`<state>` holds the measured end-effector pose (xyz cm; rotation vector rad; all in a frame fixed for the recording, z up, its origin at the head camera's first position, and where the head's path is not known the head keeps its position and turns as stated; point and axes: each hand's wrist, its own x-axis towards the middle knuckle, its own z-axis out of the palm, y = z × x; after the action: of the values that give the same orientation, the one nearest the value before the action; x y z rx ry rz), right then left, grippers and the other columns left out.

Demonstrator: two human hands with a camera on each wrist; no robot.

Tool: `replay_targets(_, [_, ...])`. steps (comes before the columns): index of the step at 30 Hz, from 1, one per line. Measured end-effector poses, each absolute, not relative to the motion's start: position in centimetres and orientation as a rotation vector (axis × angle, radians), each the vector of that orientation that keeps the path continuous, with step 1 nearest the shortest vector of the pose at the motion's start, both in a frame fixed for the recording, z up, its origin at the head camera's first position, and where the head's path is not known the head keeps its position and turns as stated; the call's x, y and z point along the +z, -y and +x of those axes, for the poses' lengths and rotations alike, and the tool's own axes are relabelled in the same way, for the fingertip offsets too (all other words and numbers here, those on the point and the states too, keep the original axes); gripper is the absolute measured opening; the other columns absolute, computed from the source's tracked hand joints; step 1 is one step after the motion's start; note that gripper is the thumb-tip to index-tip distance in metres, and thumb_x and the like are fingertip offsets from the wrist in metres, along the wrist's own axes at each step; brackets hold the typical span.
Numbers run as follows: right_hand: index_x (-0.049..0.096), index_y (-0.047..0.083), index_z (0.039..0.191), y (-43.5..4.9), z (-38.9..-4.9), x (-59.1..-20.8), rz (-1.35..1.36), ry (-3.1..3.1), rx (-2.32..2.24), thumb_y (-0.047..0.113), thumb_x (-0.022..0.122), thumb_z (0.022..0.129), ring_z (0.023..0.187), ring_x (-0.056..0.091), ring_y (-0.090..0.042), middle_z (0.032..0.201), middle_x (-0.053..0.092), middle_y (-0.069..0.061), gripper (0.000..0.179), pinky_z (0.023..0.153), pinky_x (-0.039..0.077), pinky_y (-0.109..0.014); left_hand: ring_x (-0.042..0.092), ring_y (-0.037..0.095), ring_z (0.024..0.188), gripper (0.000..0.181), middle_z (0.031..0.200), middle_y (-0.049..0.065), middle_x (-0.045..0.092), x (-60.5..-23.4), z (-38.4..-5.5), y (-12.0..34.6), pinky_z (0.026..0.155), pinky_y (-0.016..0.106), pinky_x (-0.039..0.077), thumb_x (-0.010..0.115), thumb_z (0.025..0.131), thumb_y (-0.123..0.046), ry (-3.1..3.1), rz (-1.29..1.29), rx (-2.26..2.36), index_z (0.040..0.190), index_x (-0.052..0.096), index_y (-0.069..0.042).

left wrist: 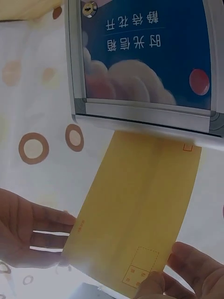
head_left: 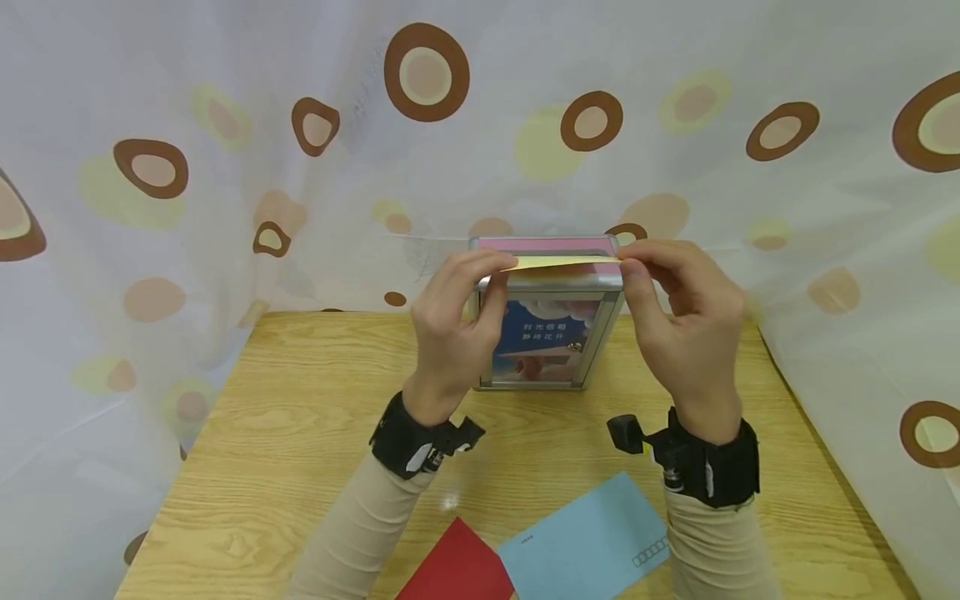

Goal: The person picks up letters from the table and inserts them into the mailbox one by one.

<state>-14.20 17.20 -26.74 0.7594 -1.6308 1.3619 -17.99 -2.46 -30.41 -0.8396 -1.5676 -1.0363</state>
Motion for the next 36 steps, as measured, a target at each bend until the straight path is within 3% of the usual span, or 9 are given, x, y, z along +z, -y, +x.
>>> replay_targets(12, [0.065, -0.018, 0.096, -17.0, -14.2, -26.6, 0.726, 1.693, 1.335, -0.012, 0.058, 0.087, 0.085, 0.062, -0.025, 0.090, 0.064, -0.031, 0.013, 0.087, 0.054, -0.024, 0.065, 0.020, 0.094, 0.012, 0.097, 0.015, 0.069, -31.3, -18.8, 2.3, 0.081, 0.031, 0.057, 0.063, 0.091, 0.000, 1.588, -0.850, -1.050, 0.101, 0.068, 0.000])
replay_targets(20, [0.065, -0.017, 0.096, -17.2, -14.2, -26.8, 0.714, 1.691, 1.337, -0.012, 0.059, 0.086, 0.085, 0.062, -0.027, 0.090, 0.064, -0.031, 0.013, 0.088, 0.054, -0.025, 0.066, 0.022, 0.089, 0.011, 0.093, 0.017, 0.069, -30.2, -17.7, 2.0, 0.076, 0.032, 0.058, 0.067, 0.087, 0.002, 1.514, -0.864, -1.059, 0.098, 0.069, 0.002])
replay_targets(36, [0.064, -0.018, 0.098, -17.5, -14.6, -27.5, 0.692, 1.747, 1.297, -0.016, 0.058, 0.085, 0.090, 0.064, -0.024, 0.092, 0.065, -0.028, 0.014, 0.091, 0.054, -0.028, 0.063, 0.019, 0.083, 0.012, 0.096, 0.016, 0.066, -31.2, -18.2, 2.1, 0.069, 0.030, 0.056, 0.063, 0.092, 0.000, 1.595, -0.815, -1.078, 0.099, 0.071, 0.001])
